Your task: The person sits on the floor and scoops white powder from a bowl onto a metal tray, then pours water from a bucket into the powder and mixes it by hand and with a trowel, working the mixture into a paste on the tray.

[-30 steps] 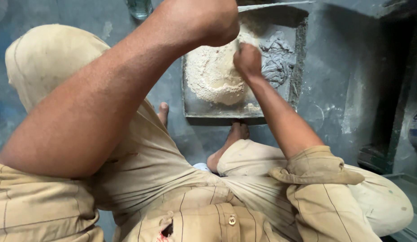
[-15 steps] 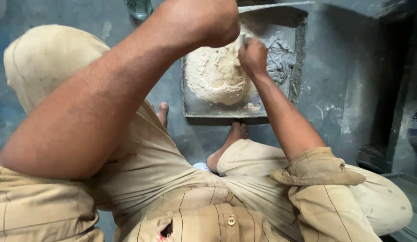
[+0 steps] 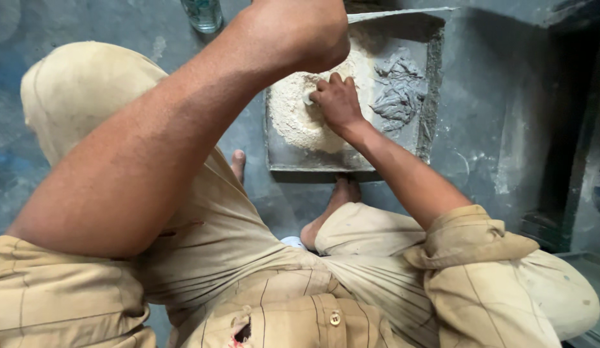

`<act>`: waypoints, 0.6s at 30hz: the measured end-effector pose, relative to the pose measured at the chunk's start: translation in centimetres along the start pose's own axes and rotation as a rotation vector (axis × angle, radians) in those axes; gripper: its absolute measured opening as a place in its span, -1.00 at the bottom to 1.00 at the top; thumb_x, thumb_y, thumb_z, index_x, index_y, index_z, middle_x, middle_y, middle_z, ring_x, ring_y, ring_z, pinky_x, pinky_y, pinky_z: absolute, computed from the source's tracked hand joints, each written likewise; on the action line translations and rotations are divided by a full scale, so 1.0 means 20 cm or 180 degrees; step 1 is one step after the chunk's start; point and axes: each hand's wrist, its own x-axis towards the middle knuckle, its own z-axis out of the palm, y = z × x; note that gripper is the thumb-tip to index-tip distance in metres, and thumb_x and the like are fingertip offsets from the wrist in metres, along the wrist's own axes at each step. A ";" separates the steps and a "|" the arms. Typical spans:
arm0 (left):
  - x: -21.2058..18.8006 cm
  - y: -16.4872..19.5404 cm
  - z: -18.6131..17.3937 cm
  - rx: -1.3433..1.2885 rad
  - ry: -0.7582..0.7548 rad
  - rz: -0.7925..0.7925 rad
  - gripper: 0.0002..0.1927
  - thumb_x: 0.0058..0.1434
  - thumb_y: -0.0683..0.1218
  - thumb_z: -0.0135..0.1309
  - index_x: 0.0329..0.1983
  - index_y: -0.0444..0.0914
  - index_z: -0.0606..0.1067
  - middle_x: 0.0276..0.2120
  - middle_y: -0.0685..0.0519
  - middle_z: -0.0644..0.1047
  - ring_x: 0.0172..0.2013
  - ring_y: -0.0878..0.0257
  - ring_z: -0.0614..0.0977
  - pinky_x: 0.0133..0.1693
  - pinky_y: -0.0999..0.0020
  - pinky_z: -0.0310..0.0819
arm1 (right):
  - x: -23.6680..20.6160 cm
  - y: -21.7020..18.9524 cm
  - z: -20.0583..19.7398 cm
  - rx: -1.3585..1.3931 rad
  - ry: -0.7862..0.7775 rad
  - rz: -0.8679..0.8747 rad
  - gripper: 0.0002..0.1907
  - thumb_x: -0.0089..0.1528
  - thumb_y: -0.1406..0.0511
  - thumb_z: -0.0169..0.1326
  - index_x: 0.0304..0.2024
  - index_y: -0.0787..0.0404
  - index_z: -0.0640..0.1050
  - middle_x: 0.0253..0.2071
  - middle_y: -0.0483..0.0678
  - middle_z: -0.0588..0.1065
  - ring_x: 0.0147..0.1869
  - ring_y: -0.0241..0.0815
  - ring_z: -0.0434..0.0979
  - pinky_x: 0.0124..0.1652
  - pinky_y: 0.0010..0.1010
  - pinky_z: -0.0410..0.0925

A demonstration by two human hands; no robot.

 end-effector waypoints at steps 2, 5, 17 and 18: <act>0.00 0.01 -0.03 0.0059 0.0023 -0.0055 -0.81 -0.02 -0.10 0.12 -0.42 -0.28 0.66 -0.50 -0.20 0.62 -0.52 -0.08 0.66 -0.49 -0.04 0.52 | 0.00 0.02 -0.01 -0.0142 -0.0098 0.0156 -0.81 0.21 0.35 0.08 -0.29 0.02 0.71 -0.23 -0.13 0.59 0.02 -0.01 0.46 -0.06 -0.06 0.28; -0.01 0.04 -0.07 0.0156 -0.0194 -0.0323 -0.77 -0.01 -0.08 0.12 -0.36 -0.30 0.65 -0.46 -0.21 0.64 -0.48 -0.06 0.68 -0.46 -0.02 0.55 | 0.01 0.07 -0.03 -0.0004 0.0214 0.0462 -0.81 0.26 0.35 0.07 -0.26 0.05 0.71 -0.18 -0.16 0.60 0.01 -0.01 0.45 -0.08 -0.06 0.26; -0.02 0.06 -0.14 0.0097 -0.0260 -0.0246 -0.71 0.06 -0.05 0.10 -0.25 -0.30 0.66 -0.31 -0.22 0.64 -0.32 -0.10 0.70 -0.30 -0.04 0.57 | 0.06 0.15 0.10 0.0121 0.0438 0.0531 -0.75 0.32 0.11 0.11 -0.22 0.10 0.66 -0.24 -0.06 0.56 -0.01 0.00 0.43 -0.18 -0.07 0.19; -0.02 0.06 -0.14 0.0060 -0.0353 -0.0352 -0.72 0.06 -0.04 0.10 -0.25 -0.29 0.66 -0.31 -0.21 0.64 -0.31 -0.10 0.70 -0.29 -0.03 0.57 | 0.06 0.14 0.11 0.0394 0.0677 0.0480 -0.85 0.27 0.20 0.13 -0.25 0.08 0.66 -0.20 -0.08 0.57 0.01 0.04 0.44 -0.19 -0.01 0.20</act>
